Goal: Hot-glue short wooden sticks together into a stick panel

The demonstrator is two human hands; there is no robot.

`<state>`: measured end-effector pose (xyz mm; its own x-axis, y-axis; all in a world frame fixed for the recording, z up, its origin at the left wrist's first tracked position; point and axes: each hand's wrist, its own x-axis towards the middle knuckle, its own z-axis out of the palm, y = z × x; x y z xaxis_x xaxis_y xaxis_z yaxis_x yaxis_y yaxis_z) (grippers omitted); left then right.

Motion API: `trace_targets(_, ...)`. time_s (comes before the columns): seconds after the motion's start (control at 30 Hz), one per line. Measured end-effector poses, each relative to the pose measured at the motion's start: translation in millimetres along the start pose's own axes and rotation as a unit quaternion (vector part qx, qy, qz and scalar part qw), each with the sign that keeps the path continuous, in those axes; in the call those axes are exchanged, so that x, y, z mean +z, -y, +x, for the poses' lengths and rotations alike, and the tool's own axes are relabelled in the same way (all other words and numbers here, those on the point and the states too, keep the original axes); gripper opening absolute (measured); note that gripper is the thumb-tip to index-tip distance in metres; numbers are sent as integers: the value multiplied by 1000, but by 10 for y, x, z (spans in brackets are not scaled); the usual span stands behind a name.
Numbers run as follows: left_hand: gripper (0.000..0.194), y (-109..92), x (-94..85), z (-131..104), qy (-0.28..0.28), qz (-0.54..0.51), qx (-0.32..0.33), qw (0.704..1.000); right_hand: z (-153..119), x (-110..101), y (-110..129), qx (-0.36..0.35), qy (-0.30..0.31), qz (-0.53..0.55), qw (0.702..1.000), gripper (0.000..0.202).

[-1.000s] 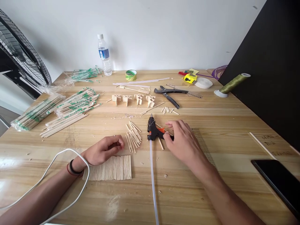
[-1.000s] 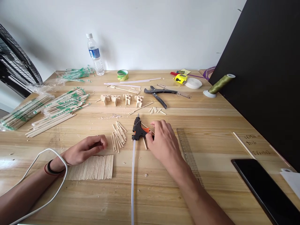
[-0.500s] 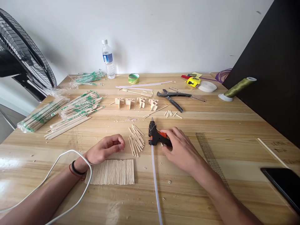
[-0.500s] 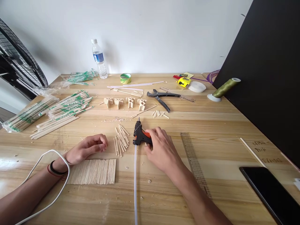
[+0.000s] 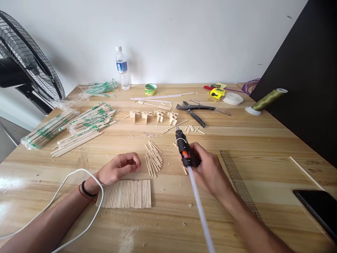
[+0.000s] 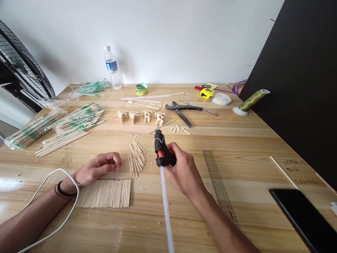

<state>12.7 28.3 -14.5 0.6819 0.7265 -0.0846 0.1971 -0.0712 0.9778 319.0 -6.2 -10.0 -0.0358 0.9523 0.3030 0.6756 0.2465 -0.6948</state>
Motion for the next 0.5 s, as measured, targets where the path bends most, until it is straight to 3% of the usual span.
trace_targets(0.33,13,-32,99,-22,-9,66,11,998,-41,85,98,-67,6,24,997,26)
trace_targets(0.5,36,-64,222,-45,-60,263,82,959,-28,77,111,-80,-6,43,996,24)
